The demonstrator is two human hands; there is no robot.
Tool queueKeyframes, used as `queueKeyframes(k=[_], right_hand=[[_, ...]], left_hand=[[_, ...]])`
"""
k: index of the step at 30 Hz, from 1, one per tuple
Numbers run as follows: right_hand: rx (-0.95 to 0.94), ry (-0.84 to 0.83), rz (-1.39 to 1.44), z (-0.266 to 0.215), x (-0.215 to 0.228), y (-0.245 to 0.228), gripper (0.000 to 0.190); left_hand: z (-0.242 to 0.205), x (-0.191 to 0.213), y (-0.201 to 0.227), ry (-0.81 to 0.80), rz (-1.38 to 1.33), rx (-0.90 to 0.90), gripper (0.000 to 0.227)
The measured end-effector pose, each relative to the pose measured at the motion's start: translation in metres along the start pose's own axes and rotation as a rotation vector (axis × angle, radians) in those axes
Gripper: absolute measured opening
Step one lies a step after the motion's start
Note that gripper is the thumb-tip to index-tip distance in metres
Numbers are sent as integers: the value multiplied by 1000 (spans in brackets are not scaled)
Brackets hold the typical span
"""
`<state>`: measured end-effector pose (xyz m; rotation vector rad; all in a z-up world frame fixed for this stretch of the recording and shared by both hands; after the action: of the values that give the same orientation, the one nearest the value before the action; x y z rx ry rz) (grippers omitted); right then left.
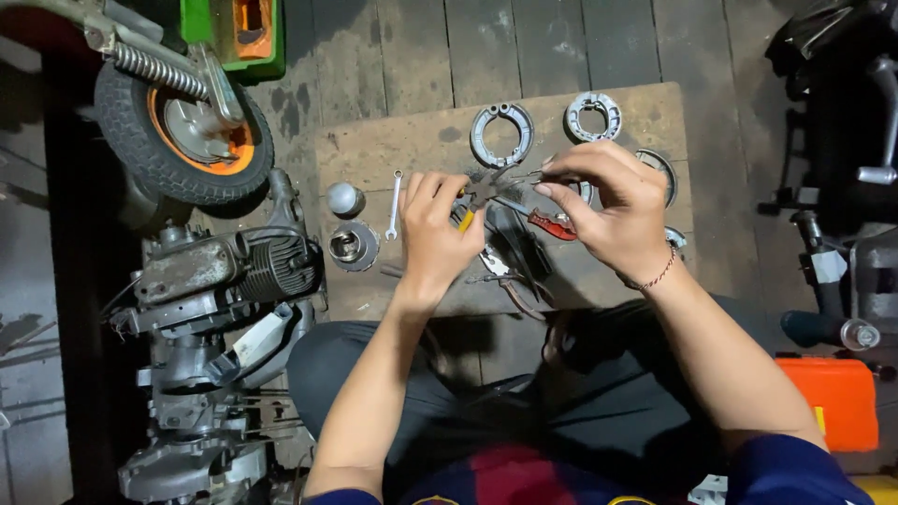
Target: Cleaning and inspecting motorcycle brake shoes using a wire brush and other hand tools.
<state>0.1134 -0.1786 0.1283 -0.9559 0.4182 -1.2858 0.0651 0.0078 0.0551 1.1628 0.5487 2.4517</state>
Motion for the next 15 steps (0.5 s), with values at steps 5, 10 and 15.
queueKeyframes(k=[5, 10, 15], right_hand=[[-104, 29, 153, -4, -2, 8, 37], [-90, 10, 133, -2, -2, 4, 37], [-67, 5, 80, -2, -4, -1, 37]], left_hand=[[5, 4, 7, 14, -43, -21, 26], [-1, -3, 3, -5, -92, -48, 27], [0, 4, 8, -10, -101, -69, 18]])
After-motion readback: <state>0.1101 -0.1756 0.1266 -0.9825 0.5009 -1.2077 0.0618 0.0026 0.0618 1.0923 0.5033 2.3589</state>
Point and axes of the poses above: each hand's wrist, its own z-axis towards the middle knuckle, its own x-axis out of the back of the hand, y = z × x, the point moved 8 cm from there along z, towards the middle knuckle, and after that the axes turned 14 degrees about z, right-handed, at the moved point
